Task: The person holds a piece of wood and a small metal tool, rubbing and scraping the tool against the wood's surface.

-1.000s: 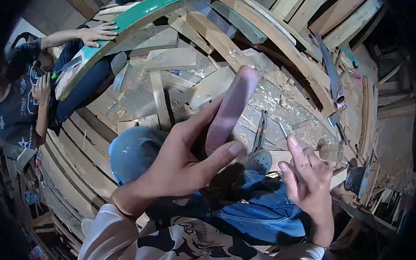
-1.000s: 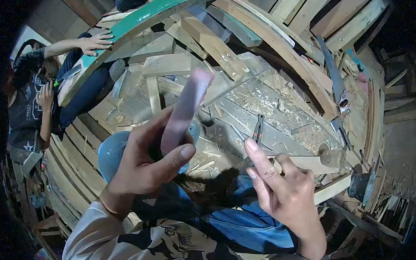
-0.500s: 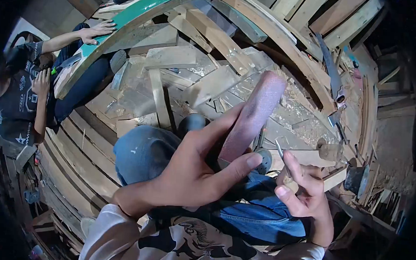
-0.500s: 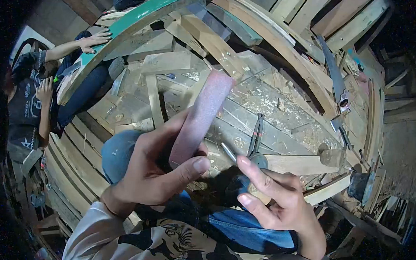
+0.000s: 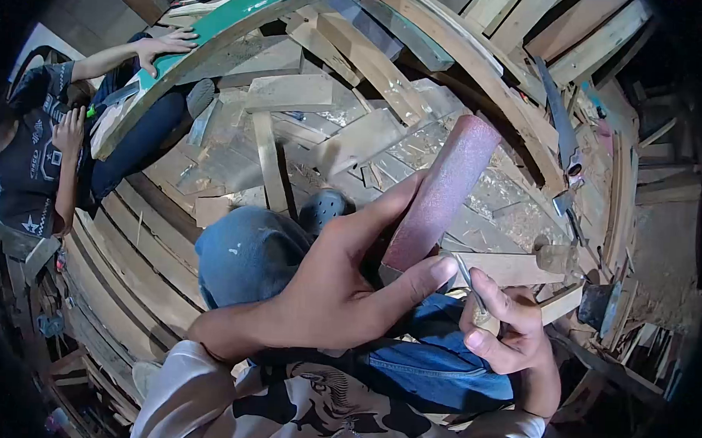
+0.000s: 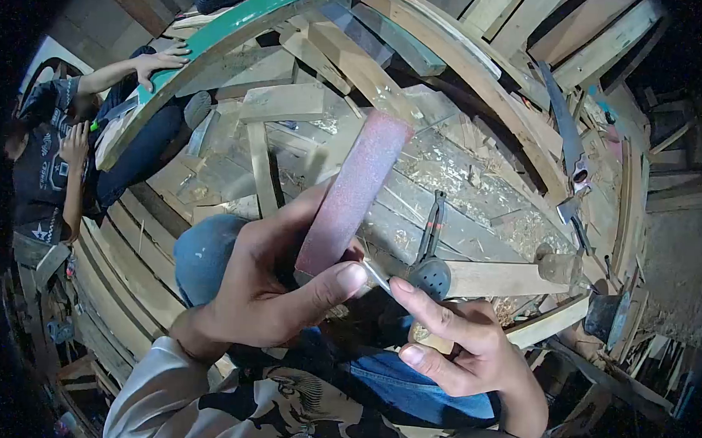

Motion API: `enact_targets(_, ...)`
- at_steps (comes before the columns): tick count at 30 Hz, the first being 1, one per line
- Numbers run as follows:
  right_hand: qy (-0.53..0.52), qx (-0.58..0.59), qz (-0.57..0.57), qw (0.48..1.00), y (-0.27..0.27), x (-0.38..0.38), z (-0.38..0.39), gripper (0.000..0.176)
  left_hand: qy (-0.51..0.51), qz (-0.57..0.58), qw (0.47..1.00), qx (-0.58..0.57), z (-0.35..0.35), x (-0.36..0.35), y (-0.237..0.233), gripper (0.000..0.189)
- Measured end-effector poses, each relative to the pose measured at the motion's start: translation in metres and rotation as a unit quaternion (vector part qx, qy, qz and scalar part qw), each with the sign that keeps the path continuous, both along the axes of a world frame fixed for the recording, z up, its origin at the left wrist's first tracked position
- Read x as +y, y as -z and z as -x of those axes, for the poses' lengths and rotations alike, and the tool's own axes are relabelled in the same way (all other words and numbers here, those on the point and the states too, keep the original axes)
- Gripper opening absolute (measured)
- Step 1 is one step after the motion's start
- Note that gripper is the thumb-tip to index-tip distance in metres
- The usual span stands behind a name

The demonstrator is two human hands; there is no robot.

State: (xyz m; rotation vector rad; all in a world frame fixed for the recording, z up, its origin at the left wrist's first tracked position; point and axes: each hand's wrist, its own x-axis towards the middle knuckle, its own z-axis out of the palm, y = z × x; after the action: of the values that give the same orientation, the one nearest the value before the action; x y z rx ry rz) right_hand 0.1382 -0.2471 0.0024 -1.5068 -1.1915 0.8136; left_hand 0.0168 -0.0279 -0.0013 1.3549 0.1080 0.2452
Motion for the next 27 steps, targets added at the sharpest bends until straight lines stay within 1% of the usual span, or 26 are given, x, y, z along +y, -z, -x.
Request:
enact_targets(1,0.003,-0.006,-0.001,1.000,0.000,0.000,0.000,0.059,0.004,-0.010,1.000,-0.008,0.000,0.000,0.000,0.065)
enact_targets(3,0.006,-0.005,0.000,1.000,0.001,-0.002,0.000,0.059,0.003,0.006,1.000,-0.006,0.000,-0.001,0.000,0.065)
enact_targets(5,-0.004,-0.004,0.023,1.000,0.000,-0.004,-0.001,0.059,0.003,-0.009,1.000,-0.008,0.001,-0.001,0.001,0.066)
enact_targets(7,0.006,-0.019,0.004,1.000,0.001,-0.003,0.001,0.059,0.010,-0.018,1.000,-0.006,0.002,0.000,0.002,0.066)
enact_targets(9,0.001,-0.021,0.033,0.999,-0.002,-0.004,0.001,0.059,-0.005,0.003,1.000,0.001,0.001,-0.003,0.002,0.067)
enact_targets(12,0.012,-0.051,0.019,0.998,-0.001,-0.002,0.002,0.060,0.013,-0.028,1.000,-0.004,0.002,0.001,0.002,0.066)
enact_targets(16,0.018,-0.061,0.008,0.998,0.002,0.001,0.002,0.061,-0.006,-0.020,1.000,-0.011,0.002,-0.001,0.001,0.066)
enact_targets(19,0.030,-0.090,-0.012,0.995,0.004,0.004,0.003,0.060,0.001,-0.026,1.000,0.002,0.002,0.000,0.000,0.066)
enact_targets(21,0.038,-0.167,-0.003,0.985,0.003,0.005,0.003,0.060,0.002,-0.015,1.000,-0.002,0.002,0.000,0.000,0.066)
enact_targets(23,0.054,-0.181,-0.011,0.982,0.005,0.005,0.004,0.061,-0.002,-0.020,1.000,0.002,0.003,-0.001,0.000,0.066)
enact_targets(25,0.068,-0.222,-0.003,0.973,0.004,0.006,0.006,0.061,-0.006,-0.025,1.000,0.006,0.003,-0.002,0.000,0.066)
enact_targets(27,0.078,-0.220,0.002,0.972,0.002,0.006,0.007,0.060,-0.006,-0.019,1.000,-0.005,0.002,-0.003,0.000,0.066)
